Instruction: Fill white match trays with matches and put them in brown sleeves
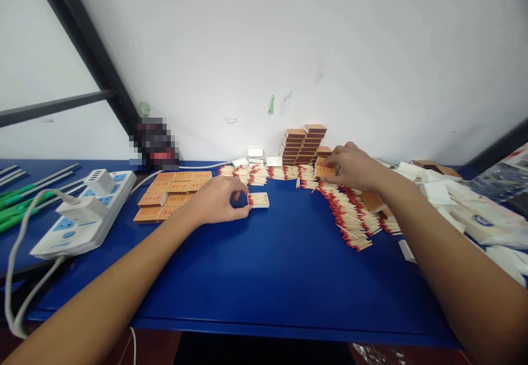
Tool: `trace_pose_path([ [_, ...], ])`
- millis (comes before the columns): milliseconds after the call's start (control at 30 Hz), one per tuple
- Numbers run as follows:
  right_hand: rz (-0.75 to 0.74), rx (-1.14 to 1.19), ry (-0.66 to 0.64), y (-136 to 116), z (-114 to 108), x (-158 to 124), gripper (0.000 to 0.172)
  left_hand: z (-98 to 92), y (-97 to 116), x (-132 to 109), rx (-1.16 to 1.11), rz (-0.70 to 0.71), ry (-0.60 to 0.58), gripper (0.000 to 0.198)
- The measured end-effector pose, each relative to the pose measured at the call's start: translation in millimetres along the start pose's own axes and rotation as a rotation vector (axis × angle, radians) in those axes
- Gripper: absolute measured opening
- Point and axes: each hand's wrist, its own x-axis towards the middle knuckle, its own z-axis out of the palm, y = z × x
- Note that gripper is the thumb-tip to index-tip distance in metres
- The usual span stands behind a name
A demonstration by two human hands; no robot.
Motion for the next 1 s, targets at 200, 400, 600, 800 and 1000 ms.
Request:
trace_pose_path([
  [200,-0.084,0.237,0.084,-76.5,-29.0,-12.3,0.035,1.5,0.3,0.2,-0.021,0.042,0.161,0.023],
  [400,-0.209,0.330,0.014,-127.9,-21.3,-17.8,0.023,1.7,-0.8,1.0,-0.045,0.067,0.200,0.017],
  [600,-0.238,0.406,0.011,-125.2,-14.5,-17.2,0.027,2.2,1.8,1.1,-0.120,0.067,0.152,0.018],
  [800,-0.261,0.431,0.057,-125.5,-11.4,-16.7,0.028,-1.8,2.9,0.8,-0.134,0.068,0.131,0.019],
  [1000,-0.303,0.455,0.085,-126.0,-3.7,-15.7,0.029,-3.1,1.9,2.1,-0.140,0.063,0.114,0.017],
])
